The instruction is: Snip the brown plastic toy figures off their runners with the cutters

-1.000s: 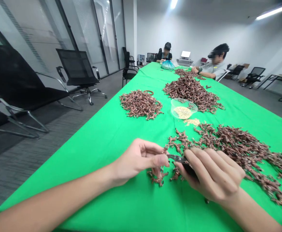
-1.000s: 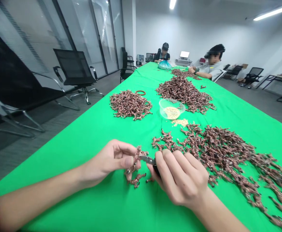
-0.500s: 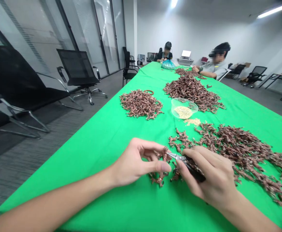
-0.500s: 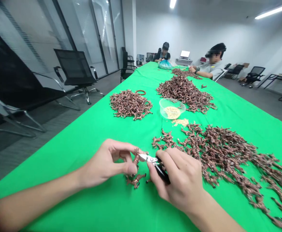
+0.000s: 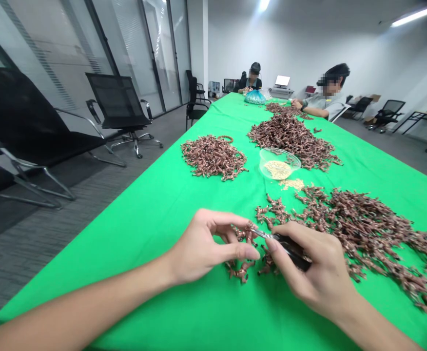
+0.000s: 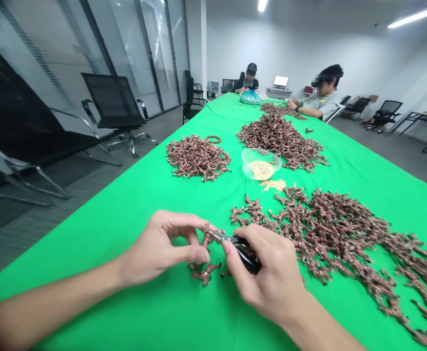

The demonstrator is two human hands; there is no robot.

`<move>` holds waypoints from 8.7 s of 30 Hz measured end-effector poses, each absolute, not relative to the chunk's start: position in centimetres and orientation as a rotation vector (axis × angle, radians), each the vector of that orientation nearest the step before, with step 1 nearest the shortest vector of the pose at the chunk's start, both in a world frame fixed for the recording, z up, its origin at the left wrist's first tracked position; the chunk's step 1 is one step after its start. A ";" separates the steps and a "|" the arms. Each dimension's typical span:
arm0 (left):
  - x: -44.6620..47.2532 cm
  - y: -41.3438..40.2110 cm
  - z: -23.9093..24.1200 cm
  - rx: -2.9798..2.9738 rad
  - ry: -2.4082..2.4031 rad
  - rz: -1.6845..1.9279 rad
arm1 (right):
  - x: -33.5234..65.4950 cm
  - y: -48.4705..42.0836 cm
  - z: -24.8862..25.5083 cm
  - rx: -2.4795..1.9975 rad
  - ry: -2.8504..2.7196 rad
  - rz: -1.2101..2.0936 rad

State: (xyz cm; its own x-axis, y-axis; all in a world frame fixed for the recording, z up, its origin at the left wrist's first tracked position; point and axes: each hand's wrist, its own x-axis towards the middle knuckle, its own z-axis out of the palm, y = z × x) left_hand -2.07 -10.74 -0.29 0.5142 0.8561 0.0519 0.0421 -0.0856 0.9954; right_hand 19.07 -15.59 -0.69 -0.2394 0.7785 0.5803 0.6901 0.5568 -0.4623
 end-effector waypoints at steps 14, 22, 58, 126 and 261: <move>-1.9 -10.6 -0.2 1.436 0.807 0.756 | 19.2 -15.4 -0.8 -1.173 -1.956 0.073; -1.9 -10.6 -0.3 1.421 0.784 0.757 | 19.2 -15.3 -1.0 -1.166 -1.971 0.011; -1.7 -9.7 -1.4 1.398 0.737 0.852 | 18.9 -15.3 -1.0 -1.255 -1.871 0.440; -5.9 -4.8 -3.3 2.358 1.362 1.209 | 29.8 -13.1 -4.3 -1.548 -1.193 -0.176; -2.1 -10.1 -0.5 1.974 0.353 0.588 | 19.6 -20.2 -3.9 -1.289 -2.014 -0.110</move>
